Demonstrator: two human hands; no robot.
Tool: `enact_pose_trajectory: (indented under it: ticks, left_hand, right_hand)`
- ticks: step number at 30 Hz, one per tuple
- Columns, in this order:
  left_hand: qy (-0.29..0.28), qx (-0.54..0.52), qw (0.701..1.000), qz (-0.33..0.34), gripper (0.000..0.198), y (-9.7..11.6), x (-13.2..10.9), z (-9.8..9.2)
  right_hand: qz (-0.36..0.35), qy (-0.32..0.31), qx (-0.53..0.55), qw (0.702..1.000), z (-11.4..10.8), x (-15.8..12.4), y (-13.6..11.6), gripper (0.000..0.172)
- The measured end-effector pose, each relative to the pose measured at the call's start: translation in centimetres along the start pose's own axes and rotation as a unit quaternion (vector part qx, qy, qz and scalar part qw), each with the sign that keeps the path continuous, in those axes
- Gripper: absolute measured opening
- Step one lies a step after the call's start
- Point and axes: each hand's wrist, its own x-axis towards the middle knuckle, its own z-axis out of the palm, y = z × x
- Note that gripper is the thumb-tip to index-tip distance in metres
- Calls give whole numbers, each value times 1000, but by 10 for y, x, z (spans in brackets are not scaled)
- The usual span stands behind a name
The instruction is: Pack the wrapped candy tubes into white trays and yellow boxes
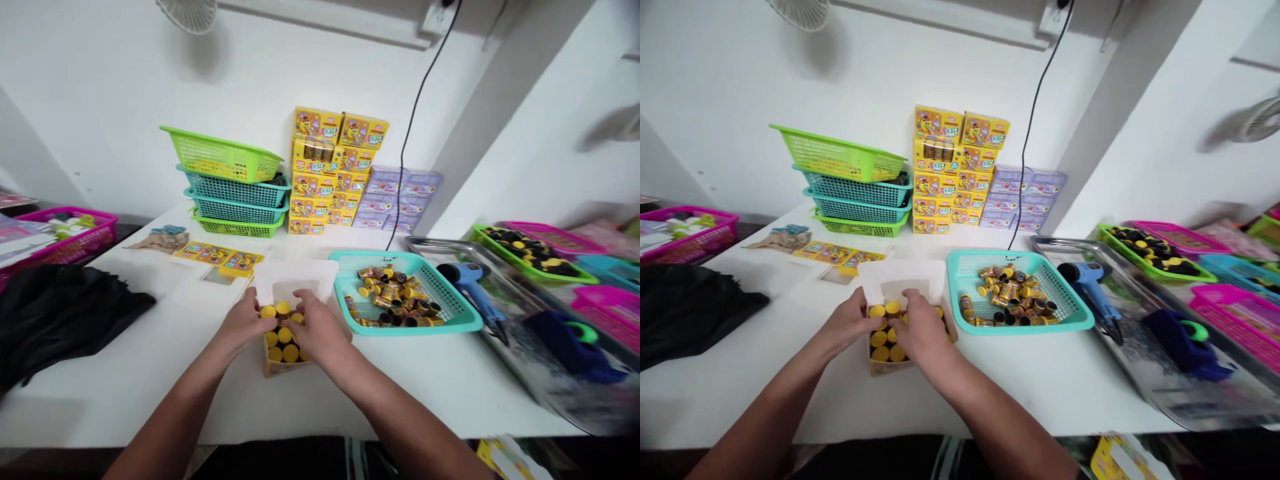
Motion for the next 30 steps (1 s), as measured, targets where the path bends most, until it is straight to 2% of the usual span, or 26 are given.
enact_pose_trajectory:
  ticks: [3,5,6,8,11,13,16,19,22,24,25,26,27,30]
  left_hand:
    - [-15,-20,1000,14,43,-1,3,-1]
    - [-27,-12,999,18,39,1,2,-2]
    - [-26,-4,999,18,38,3,2,-2]
    - [-21,9,1000,15,38,6,1,1]
    - [-14,19,1000,15,38,10,0,8]
    - [-4,26,1000,16,41,12,0,11]
    - [4,14,1000,7,47,14,0,10]
    - [25,-16,1000,4,52,17,-5,2]
    - [135,-24,989,54,53,26,-17,-9]
    - [200,-35,972,117,42,37,-28,-12]
    - [205,-49,966,151,35,45,-33,-12]
    - [188,-67,964,179,30,53,-39,-10]
    - [148,-88,966,193,26,60,-43,-6]
    - [-45,-190,965,172,32,78,-50,13]
  right_hand:
    - [-41,121,33,991,-36,-5,21,20]
    - [-7,177,8,984,-66,2,45,21]
    - [37,173,-32,984,-79,8,58,23]
    - [126,97,-124,979,-97,22,82,23]
    - [170,-25,-173,970,-97,39,104,39]
    - [164,-61,-165,971,-86,46,108,49]
    - [157,-79,-149,973,-72,53,105,45]
    - [163,-72,-110,978,-77,56,103,41]
    - [161,-31,-60,985,-97,50,100,42]
    - [106,34,36,993,-109,37,92,42]
    - [62,70,106,990,-112,28,86,43]
    - [14,100,181,978,-112,18,77,44]
    - [-30,122,251,960,-109,8,68,45]
    - [-102,126,367,916,-86,-19,38,47]
